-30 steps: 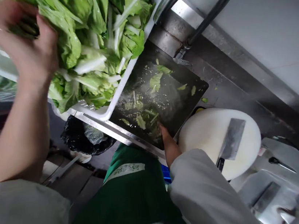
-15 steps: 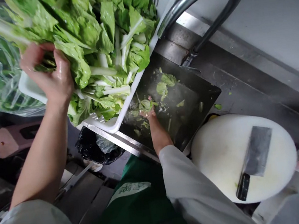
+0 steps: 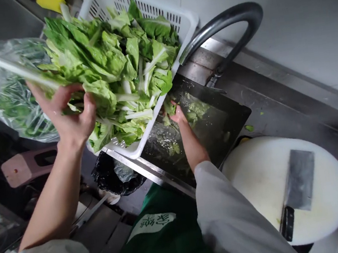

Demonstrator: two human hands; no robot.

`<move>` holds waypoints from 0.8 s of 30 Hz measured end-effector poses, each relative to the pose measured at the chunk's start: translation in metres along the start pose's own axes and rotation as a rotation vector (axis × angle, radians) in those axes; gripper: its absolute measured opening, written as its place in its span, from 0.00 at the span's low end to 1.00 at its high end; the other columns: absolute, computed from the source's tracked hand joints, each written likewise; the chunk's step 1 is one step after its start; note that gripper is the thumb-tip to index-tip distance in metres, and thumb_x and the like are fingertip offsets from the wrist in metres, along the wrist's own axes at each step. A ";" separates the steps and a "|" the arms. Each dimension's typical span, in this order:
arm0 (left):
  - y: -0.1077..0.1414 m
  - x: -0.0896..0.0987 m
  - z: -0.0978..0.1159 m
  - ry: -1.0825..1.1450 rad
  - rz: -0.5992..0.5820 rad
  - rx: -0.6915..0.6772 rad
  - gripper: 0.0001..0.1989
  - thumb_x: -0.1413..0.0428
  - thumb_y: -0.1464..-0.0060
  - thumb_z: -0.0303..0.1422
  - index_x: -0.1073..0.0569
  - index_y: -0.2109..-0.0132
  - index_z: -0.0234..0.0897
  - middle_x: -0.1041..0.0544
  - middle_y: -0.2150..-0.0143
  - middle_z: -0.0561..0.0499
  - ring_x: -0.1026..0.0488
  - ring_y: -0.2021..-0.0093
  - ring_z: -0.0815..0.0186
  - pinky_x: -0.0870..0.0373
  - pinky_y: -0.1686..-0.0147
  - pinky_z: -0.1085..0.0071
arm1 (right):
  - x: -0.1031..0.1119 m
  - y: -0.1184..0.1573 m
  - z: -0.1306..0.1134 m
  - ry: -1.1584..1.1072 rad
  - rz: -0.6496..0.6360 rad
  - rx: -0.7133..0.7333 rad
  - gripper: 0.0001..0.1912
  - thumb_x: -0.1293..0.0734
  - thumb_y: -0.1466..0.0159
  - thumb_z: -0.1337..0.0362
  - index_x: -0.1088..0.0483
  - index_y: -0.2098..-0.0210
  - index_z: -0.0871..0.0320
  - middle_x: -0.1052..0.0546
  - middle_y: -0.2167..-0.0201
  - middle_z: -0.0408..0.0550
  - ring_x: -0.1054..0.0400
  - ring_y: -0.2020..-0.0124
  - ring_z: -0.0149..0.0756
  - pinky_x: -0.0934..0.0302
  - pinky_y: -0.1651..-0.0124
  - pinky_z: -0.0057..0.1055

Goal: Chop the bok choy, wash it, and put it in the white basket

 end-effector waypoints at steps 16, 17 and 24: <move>0.099 -0.039 0.029 -0.298 -0.720 -0.034 0.11 0.48 0.39 0.30 0.20 0.62 0.38 0.26 0.48 0.38 0.28 0.48 0.46 0.29 0.52 0.50 | -0.084 0.221 -0.239 -0.110 -0.212 0.554 0.08 0.41 0.27 0.60 0.30 0.59 0.51 0.25 0.60 0.39 0.24 0.66 0.27 0.33 0.73 0.18; 0.098 -0.035 0.034 -0.310 -0.741 -0.035 0.10 0.47 0.39 0.30 0.19 0.61 0.38 0.26 0.47 0.38 0.29 0.47 0.45 0.28 0.52 0.49 | -0.102 0.208 -0.262 -0.073 -0.198 0.691 0.07 0.40 0.27 0.62 0.29 0.58 0.52 0.24 0.60 0.38 0.23 0.65 0.27 0.32 0.71 0.19; 0.107 0.003 0.045 -0.270 -0.860 -0.083 0.10 0.44 0.39 0.32 0.17 0.57 0.37 0.30 0.38 0.37 0.30 0.45 0.44 0.25 0.50 0.48 | -0.170 0.061 -0.332 0.038 -0.086 0.583 0.37 0.68 0.38 0.69 0.30 0.66 0.70 0.32 0.74 0.37 0.23 0.58 0.18 0.60 0.74 0.03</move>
Point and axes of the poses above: each hand's wrist, its own y-axis away from the middle knuckle, its own x-axis out of the back of the hand, z = x × y, the point moved 2 cm from there along -y, towards the middle knuckle
